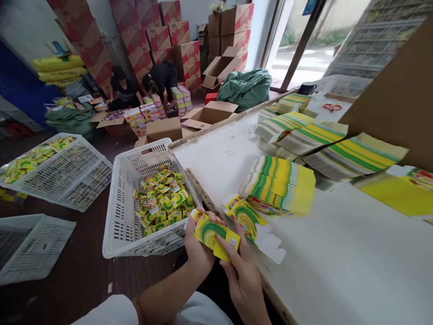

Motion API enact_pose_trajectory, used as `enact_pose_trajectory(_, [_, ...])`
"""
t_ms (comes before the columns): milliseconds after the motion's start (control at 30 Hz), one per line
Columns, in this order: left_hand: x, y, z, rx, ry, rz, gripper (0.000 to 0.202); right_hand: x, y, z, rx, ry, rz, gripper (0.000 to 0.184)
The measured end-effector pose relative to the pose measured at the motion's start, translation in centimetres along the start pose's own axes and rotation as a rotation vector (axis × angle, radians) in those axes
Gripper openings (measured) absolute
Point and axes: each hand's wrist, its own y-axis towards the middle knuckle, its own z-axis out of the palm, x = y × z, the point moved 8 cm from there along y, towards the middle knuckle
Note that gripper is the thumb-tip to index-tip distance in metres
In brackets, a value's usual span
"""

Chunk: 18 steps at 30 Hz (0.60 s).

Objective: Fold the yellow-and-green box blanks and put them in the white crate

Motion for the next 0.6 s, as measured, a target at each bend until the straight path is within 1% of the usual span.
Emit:
enact_pose_trajectory(100, [0.3,-0.1,-0.2,-0.001,0.006,-0.025,0.037,0.1,0.0,-0.4,0.056,0.059,-0.007,0.037])
enact_pose_trajectory(133, [0.5,-0.2,-0.2,0.003,0.002,-0.038,0.037,0.1,0.0,-0.4,0.057,0.068,0.004,0.035])
enact_pose_trajectory(200, [0.7,-0.5,0.0,0.013,-0.002,-0.052,0.037,-0.3,-0.2,-0.4,-0.008,0.066,0.065,0.036])
enact_pose_trajectory(267, [0.9,-0.8,0.2,0.027,-0.006,-0.056,0.038,-0.7,-0.5,-0.4,-0.108,0.053,0.131,0.044])
enact_pose_trajectory(300, [1.0,-1.0,0.3,0.033,-0.013,-0.058,0.039,-0.8,-0.6,-0.4,-0.139,0.043,0.145,0.047])
enact_pose_trajectory(333, [0.9,-1.0,0.3,0.034,-0.021,-0.058,0.04,-0.8,-0.6,-0.3,-0.139,0.033,0.14,0.049])
enact_pose_trajectory(400, [0.8,-0.8,-0.1,0.015,-0.033,-0.051,0.04,-0.5,-0.4,0.0,-0.062,0.022,0.096,0.046])
enact_pose_trajectory(500, [0.0,-0.1,-1.1,-0.05,0.01,-0.026,0.039,0.1,0.1,0.2,0.117,0.057,0.048,0.04])
enact_pose_trajectory(533, [-0.3,0.0,-1.4,-0.068,0.045,-0.018,0.039,0.3,0.3,0.2,0.159,0.081,0.056,0.039])
enact_pose_trajectory(600, [-0.8,0.2,-1.8,-0.08,0.143,-0.012,0.04,0.6,0.6,0.2,0.175,0.128,0.103,0.037])
